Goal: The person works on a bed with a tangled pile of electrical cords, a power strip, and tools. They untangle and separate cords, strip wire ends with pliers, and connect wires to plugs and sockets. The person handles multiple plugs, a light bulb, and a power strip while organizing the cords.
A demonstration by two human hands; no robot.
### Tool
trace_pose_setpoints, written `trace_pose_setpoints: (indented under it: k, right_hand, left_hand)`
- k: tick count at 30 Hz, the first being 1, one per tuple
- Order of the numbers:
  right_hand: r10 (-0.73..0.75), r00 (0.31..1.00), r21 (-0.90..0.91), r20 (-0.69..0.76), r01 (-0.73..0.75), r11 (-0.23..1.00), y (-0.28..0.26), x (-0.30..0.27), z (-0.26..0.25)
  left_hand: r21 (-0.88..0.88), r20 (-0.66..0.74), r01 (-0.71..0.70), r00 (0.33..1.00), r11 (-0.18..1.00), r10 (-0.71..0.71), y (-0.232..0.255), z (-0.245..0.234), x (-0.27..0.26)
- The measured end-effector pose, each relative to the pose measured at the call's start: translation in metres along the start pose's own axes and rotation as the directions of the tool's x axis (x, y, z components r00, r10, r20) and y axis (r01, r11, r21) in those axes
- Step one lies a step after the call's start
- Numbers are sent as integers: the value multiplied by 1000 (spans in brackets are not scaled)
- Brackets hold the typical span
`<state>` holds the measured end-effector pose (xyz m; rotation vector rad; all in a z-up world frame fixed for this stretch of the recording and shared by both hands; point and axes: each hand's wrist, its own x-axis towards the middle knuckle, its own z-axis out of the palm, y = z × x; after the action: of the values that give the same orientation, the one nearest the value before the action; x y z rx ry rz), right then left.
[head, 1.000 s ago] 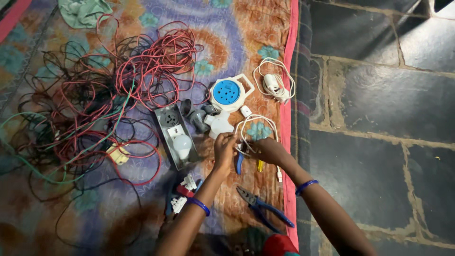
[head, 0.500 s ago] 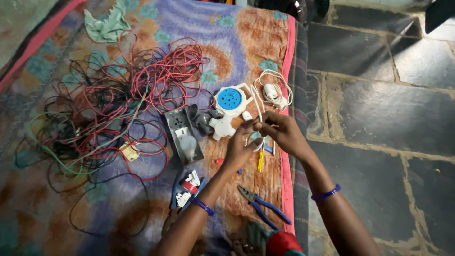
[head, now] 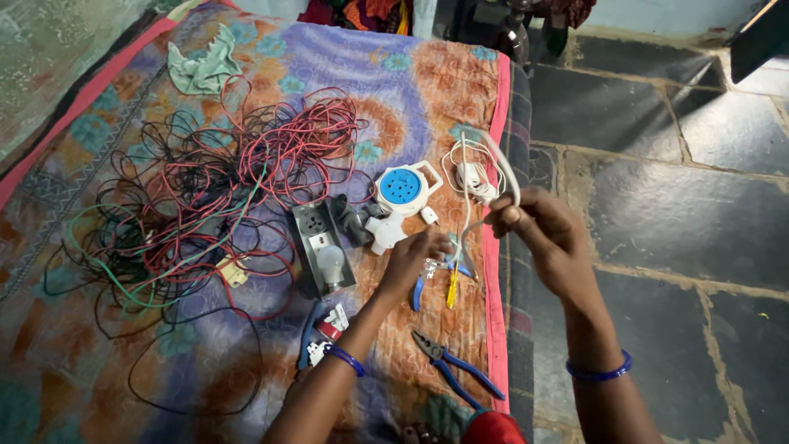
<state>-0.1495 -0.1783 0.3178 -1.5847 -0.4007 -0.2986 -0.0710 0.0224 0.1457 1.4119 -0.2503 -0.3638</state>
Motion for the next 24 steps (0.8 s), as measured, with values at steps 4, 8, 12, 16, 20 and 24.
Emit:
trace_pose_setpoints:
  k: [4, 8, 12, 16, 20, 24]
  right_hand:
    - [59, 973, -281, 223, 6, 960, -10, -7, 11]
    - [30, 905, -433, 424, 173, 885, -14, -12, 12]
    - [76, 926, -571, 369, 161, 805, -2, -16, -17]
    - [98, 970, -599, 220, 55, 799, 6, -19, -53]
    - [87, 996, -485, 38, -58, 873, 0, -29, -86]
    - [58, 973, -537, -225, -174, 826, 0, -39, -121]
  left_hand:
    - [-501, 277, 298, 945, 812, -176, 33, 2, 4]
    - [-813, 297, 283, 953, 509, -54, 55, -21, 26]
    - [-862, -55, -22, 997, 507, -51, 62, -94, 33]
    - [-840, -101, -93, 995, 534, 14, 84, -153, 24]
    - [-864, -231, -193, 973, 465, -26, 109, -187, 18]
    - [-853, -252, -205, 967, 480, -35, 114, -210, 15]
